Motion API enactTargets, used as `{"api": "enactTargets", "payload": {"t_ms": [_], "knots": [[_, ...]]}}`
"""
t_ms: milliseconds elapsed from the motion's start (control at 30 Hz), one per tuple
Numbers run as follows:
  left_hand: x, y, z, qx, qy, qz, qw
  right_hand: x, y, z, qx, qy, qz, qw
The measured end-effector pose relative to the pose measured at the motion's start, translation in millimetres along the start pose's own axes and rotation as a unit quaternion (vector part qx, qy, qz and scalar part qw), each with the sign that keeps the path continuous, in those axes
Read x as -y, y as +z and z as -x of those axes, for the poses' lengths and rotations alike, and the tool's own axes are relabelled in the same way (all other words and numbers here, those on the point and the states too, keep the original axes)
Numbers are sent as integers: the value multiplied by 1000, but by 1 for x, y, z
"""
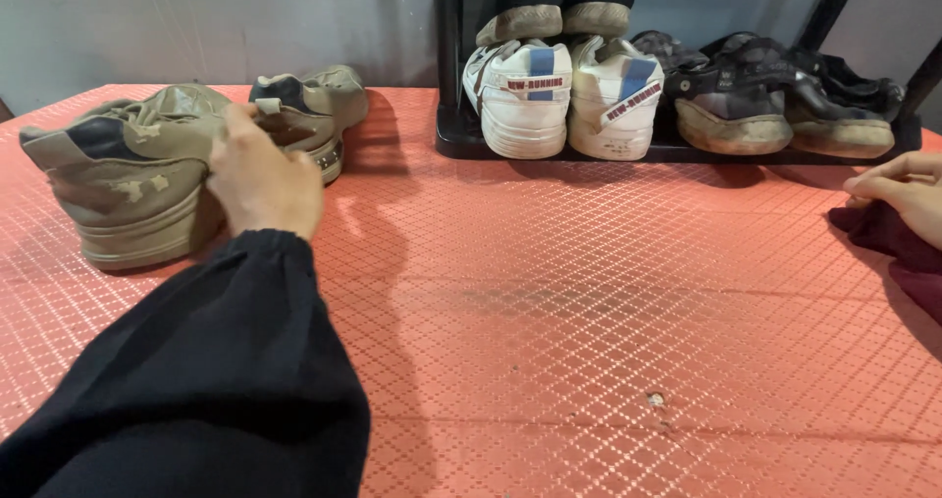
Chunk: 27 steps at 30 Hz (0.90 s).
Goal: Cleaning several pairs of shoes by wiping them with a cloth.
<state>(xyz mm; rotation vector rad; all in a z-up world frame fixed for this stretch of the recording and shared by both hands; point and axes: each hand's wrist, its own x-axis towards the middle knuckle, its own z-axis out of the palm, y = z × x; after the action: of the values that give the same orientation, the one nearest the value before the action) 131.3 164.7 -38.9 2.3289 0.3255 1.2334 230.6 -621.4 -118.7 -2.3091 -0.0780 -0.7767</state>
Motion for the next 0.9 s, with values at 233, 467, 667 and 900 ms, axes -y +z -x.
{"api": "enactTargets", "payload": {"t_ms": [233,467,667,900], "knots": [[-10,14,0,12,-68,156,985,56,-6,21,0,20,-34,999],[-9,9,-3,23,-60,142,988,44,2,16,-5,16,11,1000],[-19,39,-5,121,-48,188,974,111,-6,39,-21,82,42,996],[-12,57,-18,102,-19,144,984,138,-10,49,-9,114,-7,993]]}}
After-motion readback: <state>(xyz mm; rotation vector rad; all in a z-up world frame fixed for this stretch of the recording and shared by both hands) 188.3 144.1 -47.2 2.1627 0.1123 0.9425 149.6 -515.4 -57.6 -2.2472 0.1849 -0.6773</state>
